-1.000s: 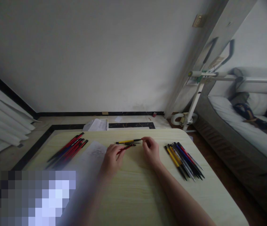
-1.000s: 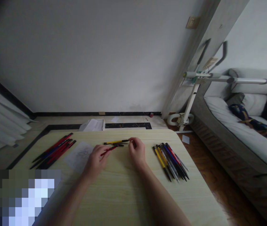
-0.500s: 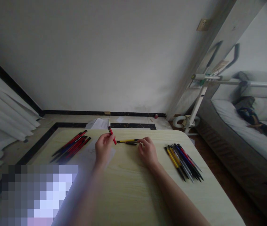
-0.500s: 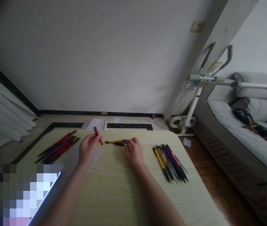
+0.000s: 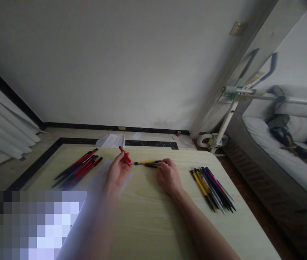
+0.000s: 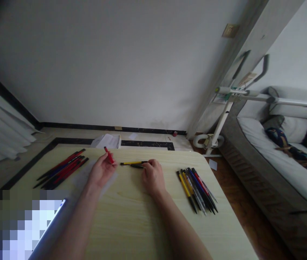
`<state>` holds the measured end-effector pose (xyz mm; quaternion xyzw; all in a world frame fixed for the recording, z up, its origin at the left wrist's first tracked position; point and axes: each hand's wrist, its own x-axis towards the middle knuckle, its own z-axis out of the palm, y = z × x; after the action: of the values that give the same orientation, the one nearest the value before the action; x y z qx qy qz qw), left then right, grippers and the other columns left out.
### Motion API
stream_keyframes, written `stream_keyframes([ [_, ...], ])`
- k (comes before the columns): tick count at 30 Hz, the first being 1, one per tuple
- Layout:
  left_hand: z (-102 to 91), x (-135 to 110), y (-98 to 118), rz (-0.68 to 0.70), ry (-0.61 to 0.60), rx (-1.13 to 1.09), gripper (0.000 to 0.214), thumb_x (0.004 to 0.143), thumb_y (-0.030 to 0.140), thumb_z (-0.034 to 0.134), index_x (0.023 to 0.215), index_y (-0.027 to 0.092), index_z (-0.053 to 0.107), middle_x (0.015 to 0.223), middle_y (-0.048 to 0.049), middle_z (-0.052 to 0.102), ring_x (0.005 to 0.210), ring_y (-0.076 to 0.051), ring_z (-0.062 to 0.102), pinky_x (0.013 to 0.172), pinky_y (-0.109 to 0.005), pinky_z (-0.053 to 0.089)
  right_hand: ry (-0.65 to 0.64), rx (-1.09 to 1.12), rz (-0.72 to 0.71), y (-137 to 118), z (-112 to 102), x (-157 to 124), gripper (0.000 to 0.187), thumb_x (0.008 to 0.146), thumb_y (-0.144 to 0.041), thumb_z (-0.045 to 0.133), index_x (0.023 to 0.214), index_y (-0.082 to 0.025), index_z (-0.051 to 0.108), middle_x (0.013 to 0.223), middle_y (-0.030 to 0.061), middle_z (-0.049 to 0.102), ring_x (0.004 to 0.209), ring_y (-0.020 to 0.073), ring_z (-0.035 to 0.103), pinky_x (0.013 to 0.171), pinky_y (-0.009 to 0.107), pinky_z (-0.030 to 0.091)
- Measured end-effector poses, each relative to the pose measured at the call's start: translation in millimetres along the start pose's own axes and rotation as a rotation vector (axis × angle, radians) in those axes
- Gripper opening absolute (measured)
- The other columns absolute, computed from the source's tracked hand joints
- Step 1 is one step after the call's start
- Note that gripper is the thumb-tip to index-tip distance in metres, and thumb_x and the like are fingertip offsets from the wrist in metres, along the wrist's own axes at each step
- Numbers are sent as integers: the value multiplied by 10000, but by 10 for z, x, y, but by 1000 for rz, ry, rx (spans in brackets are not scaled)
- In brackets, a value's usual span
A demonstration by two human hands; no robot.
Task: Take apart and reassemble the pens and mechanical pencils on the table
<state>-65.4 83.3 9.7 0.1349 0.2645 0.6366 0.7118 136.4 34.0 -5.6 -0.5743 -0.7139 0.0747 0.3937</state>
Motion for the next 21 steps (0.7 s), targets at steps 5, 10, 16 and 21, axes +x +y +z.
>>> stream_keyframes([
  [5,3,0,31,-27,-23,-60,31,712,137,553,737,140,571,685,-4,629,552,-65,548,505,-199,416,-30,-12,-12,-37,-5,1,259,734,-112,464,931,-191,611,928,87,506,873,207,486,785,353,416],
  [10,-38,-1,35,-39,-56,-137,33,703,123,552,731,137,563,661,9,623,525,-57,533,492,-193,409,-36,-23,-34,-65,6,-4,244,741,-129,460,925,-189,608,928,83,513,879,202,497,789,355,426],
  [16,-60,-24,62,-40,-69,-235,51,708,111,552,753,126,571,664,-1,623,502,-56,524,481,-196,409,-72,-63,-79,-187,61,33,257,735,-141,473,946,-205,604,958,80,512,889,204,502,796,371,427],
  [21,-58,-41,99,-74,-129,-289,53,734,123,539,775,128,572,660,6,617,511,-56,519,484,-196,404,-137,-100,-111,-406,231,113,281,709,-138,523,965,-209,614,1016,94,500,941,221,482,825,381,408],
])
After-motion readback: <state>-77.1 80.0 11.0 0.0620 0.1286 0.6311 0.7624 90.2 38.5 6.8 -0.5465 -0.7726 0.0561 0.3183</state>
